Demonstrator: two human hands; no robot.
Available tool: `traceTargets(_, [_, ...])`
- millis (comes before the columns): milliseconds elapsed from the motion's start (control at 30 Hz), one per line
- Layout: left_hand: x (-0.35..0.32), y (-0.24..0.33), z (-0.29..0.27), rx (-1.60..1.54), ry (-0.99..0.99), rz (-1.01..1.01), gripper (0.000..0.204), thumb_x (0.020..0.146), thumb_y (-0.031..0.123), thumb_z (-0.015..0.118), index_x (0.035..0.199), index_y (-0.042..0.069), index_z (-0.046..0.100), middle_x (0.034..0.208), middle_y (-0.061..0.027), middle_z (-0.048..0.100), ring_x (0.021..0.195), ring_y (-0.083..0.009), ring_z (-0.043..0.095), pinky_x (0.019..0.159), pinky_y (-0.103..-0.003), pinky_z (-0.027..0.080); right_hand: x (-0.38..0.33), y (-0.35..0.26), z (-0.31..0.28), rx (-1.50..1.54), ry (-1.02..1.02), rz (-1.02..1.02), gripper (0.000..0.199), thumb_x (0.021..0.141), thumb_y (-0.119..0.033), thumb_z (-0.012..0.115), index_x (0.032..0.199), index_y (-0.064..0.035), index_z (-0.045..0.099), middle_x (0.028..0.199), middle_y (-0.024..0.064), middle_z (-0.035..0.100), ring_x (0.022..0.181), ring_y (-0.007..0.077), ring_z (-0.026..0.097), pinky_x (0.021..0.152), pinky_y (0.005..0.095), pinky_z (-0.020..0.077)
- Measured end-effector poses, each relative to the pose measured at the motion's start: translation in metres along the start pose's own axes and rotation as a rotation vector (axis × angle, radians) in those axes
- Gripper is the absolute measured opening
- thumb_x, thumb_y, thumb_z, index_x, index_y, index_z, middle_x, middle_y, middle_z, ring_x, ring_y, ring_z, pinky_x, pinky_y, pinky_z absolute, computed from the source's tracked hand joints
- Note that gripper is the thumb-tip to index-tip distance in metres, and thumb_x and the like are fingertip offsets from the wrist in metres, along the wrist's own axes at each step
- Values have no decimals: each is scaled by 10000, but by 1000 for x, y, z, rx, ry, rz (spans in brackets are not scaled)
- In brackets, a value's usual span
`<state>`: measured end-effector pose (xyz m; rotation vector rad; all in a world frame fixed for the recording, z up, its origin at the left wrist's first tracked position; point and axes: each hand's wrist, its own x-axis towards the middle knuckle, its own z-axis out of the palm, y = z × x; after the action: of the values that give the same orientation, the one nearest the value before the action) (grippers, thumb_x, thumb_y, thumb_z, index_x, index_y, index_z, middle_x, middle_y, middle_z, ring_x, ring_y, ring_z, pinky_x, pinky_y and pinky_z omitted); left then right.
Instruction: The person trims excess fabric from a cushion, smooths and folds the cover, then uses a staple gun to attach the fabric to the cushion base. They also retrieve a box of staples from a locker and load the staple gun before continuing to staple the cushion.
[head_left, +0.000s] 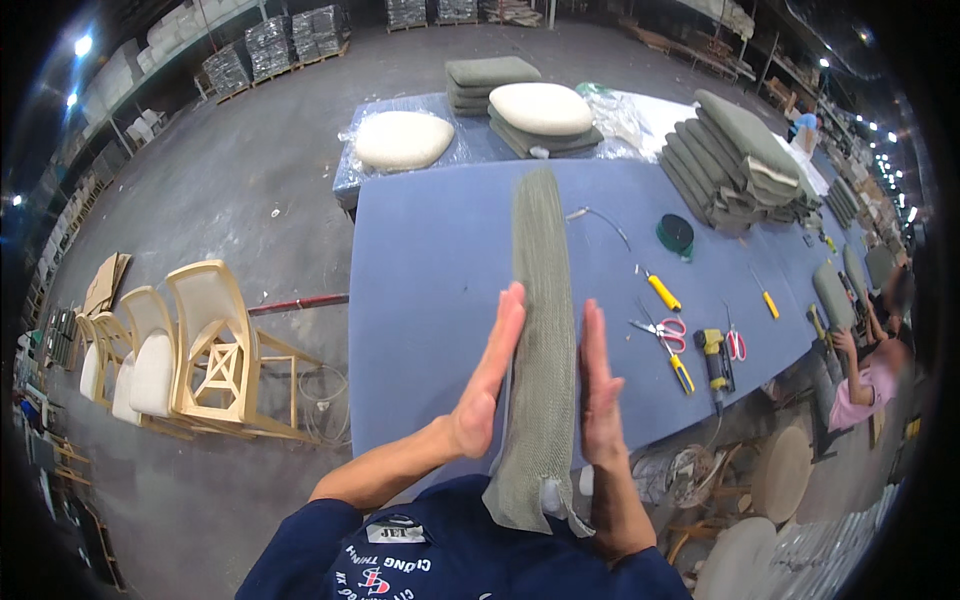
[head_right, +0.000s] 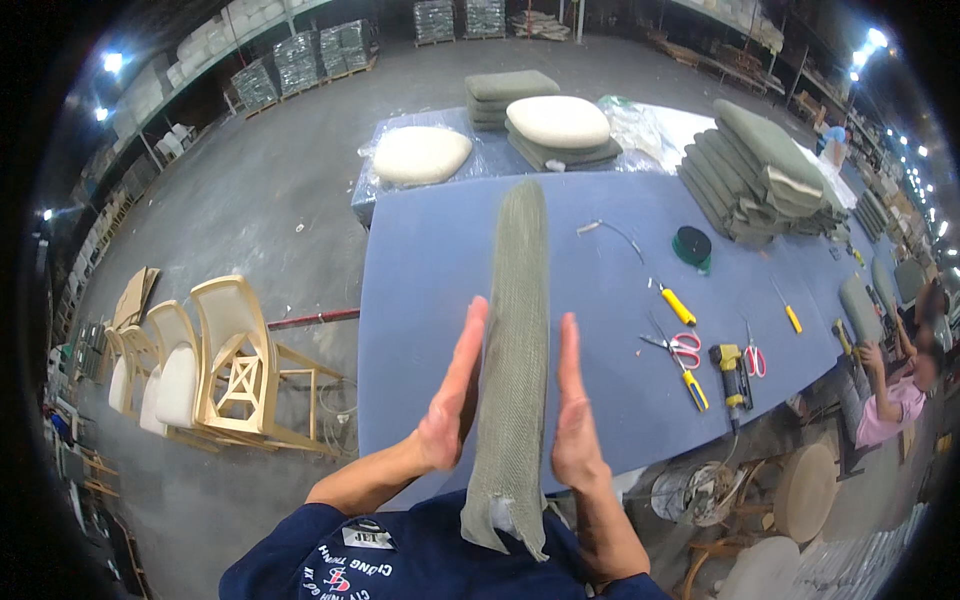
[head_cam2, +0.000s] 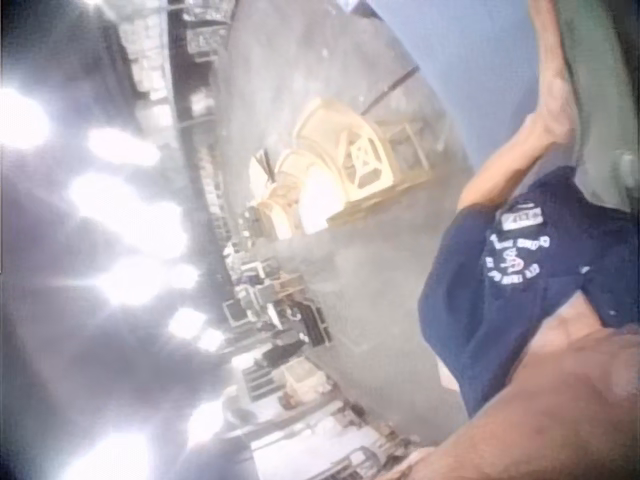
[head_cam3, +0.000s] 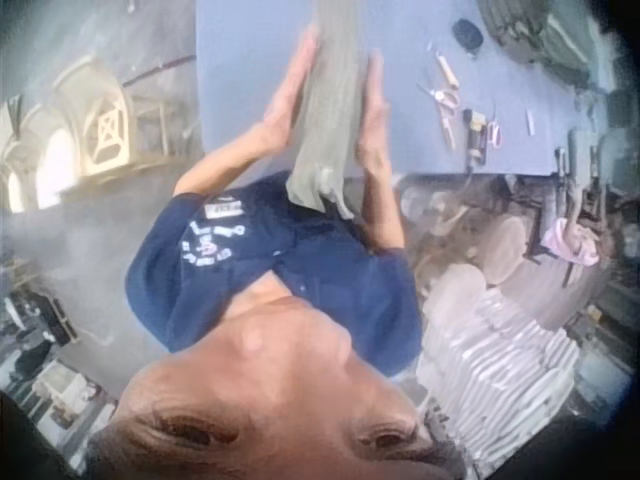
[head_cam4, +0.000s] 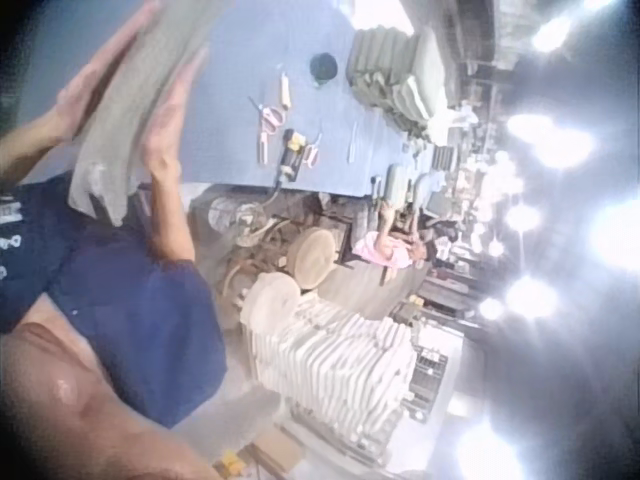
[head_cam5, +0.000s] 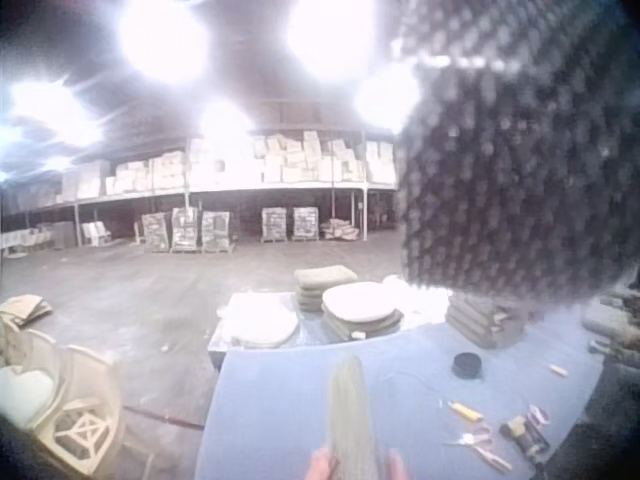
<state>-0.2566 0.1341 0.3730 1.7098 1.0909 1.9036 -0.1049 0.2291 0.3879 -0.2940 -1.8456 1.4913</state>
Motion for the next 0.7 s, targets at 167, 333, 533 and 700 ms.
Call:
traceTargets(167, [64, -84, -67, -95, 337, -183, 742, 1107, 454, 122, 1646, -54, 79, 1759, -162, 9, 1623, -257, -65, 1298, -392, -66, 75, -45, -48, -64, 204, -273, 981, 1031, -753, 117, 1671, -11, 80, 1760, 149, 65, 1626, 300, 14, 1275, 528, -43])
traceTargets(333, [109, -103, -104, 81, 280, -230, 743, 1101, 481, 99, 1659, -9, 117, 1766, -118, 32, 1623, -281, -62, 1296, -411, -77, 154, -82, -67, -27, 285, -479, 911, 1065, -692, 186, 1668, -12, 125, 1747, 166, 123, 1623, 302, 60, 1290, 482, -4])
traceTargets(533, [138, -83, -79, 365, -51, -218, 847, 1068, 634, 85, 1674, 46, 148, 1768, -111, 45, 1620, -318, -74, 1285, -471, -82, 192, 46, -2, -270, 213, -215, 838, 1103, -601, 237, 1663, 2, 72, 1748, 174, 65, 1620, 311, 21, 1297, 454, 25])
traceTargets(700, [143, -98, -96, 393, -175, -145, 945, 1035, 727, 125, 1668, 26, 163, 1762, -137, 70, 1619, -315, -63, 1289, -485, -48, 206, 94, 10, -215, -13, -99, 838, 1112, -587, 219, 1662, 3, -12, 1755, 167, -21, 1620, 311, -26, 1295, 458, 10])
